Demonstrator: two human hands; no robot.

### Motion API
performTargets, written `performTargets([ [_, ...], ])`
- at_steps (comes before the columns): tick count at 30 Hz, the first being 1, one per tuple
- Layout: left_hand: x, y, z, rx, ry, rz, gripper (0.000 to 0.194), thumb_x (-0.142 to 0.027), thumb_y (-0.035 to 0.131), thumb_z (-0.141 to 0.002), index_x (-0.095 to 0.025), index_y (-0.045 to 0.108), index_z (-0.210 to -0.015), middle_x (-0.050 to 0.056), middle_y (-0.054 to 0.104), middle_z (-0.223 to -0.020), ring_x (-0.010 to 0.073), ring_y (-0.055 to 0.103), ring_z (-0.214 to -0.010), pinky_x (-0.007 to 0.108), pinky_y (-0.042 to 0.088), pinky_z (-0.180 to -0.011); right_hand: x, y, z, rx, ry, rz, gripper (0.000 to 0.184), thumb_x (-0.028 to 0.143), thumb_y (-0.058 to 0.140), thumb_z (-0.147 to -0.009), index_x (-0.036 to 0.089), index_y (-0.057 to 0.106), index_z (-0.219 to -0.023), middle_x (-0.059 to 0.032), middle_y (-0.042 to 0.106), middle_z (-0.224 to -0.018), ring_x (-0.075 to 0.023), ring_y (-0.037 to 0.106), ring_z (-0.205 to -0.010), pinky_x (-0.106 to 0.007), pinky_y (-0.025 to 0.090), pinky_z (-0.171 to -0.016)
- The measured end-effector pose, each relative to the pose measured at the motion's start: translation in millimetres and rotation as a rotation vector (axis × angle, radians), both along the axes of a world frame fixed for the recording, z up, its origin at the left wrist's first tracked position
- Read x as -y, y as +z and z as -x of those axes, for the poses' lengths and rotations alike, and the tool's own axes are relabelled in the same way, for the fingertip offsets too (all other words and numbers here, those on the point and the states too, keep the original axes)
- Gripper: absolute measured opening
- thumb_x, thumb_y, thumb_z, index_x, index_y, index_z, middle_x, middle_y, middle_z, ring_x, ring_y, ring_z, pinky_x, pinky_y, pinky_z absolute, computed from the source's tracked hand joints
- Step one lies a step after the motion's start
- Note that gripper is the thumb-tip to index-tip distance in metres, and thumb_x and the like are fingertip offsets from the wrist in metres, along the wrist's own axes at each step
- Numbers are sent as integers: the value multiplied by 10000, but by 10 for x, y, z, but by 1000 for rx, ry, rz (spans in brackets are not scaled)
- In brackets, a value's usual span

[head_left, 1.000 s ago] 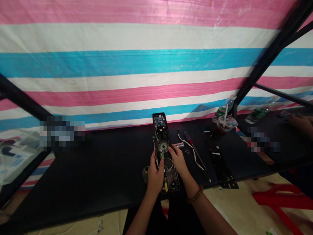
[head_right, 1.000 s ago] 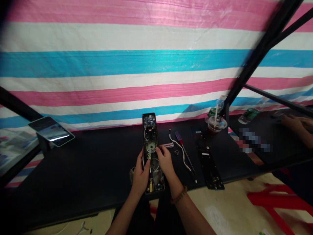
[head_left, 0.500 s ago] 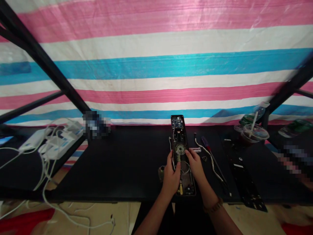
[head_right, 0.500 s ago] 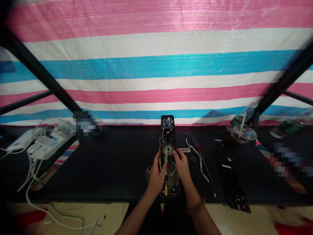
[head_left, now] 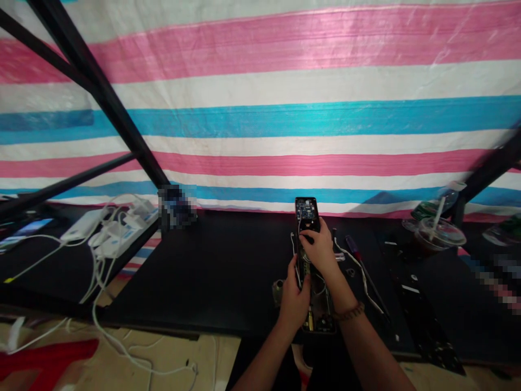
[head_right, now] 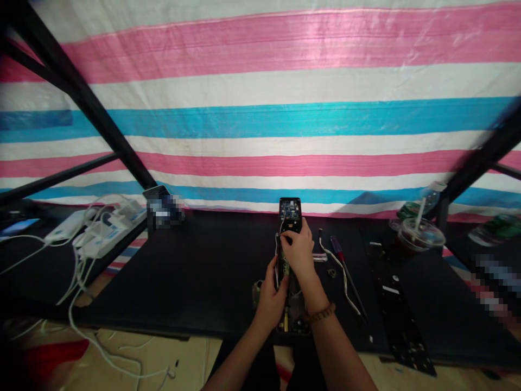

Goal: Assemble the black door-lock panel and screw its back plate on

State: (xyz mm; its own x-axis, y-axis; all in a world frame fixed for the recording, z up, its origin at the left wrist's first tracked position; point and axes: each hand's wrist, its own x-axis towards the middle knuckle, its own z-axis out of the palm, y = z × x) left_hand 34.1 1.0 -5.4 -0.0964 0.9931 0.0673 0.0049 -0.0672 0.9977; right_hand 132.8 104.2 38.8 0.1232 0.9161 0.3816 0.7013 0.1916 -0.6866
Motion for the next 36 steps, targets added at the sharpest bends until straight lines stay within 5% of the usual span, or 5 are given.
performTargets([
  [10, -1, 13, 12, -5, -20, -2, 566, -384, 568, -940, -202, 425, -1457, 133, 546, -1474, 259, 500, -1375, 408, 357, -1155, 63, 199, 228, -97, -68, 22, 121, 283, 682, -824, 263, 800, -844, -78, 342, -1601, -416, 345, -1426, -631, 347, -1069],
  [14, 6, 9, 11, -8, -19, -8, 573, -370, 572, -940, -192, 421, -1463, 141, 538, -1480, 261, 501, -1371, 408, 357, -1154, 125, 129, 251, -10, -37, 57, 117, 245, 674, -829, 257, 786, -860, -68, 313, -1624, -459, 245, -1473, -716, 293, -1060],
  [22, 18, 71, 9, 19, -28, -15, 563, -295, 580, -919, -196, 440, -1456, 143, 556, -1461, 258, 514, -1362, 416, 363, -1155, 527, -98, -45, 45, 243, -103, 286, 254, 557, -925, 274, 778, -1105, -57, 311, -1636, -395, 225, -1512, -630, 335, -1135],
  [30, 26, 66, 11, 5, -18, 0, 537, -301, 566, -932, -212, 435, -1445, 109, 582, -1434, 241, 544, -1324, 399, 368, -1147, 715, -539, -333, -619, 21, 22, 549, 502, 560, -930, 212, 583, -1395, -139, 581, -1440, -297, 538, -1344, -527, 409, -1133],
  [36, 15, 49, 9, -27, -11, 7, 538, -287, 568, -923, -215, 437, -1439, 103, 580, -1433, 239, 532, -1331, 404, 360, -1154, 702, -715, -353, -811, 4, 159, 575, 613, 632, -852, 189, 715, -1232, -125, 686, -1303, -320, 601, -1273, -517, 423, -1123],
])
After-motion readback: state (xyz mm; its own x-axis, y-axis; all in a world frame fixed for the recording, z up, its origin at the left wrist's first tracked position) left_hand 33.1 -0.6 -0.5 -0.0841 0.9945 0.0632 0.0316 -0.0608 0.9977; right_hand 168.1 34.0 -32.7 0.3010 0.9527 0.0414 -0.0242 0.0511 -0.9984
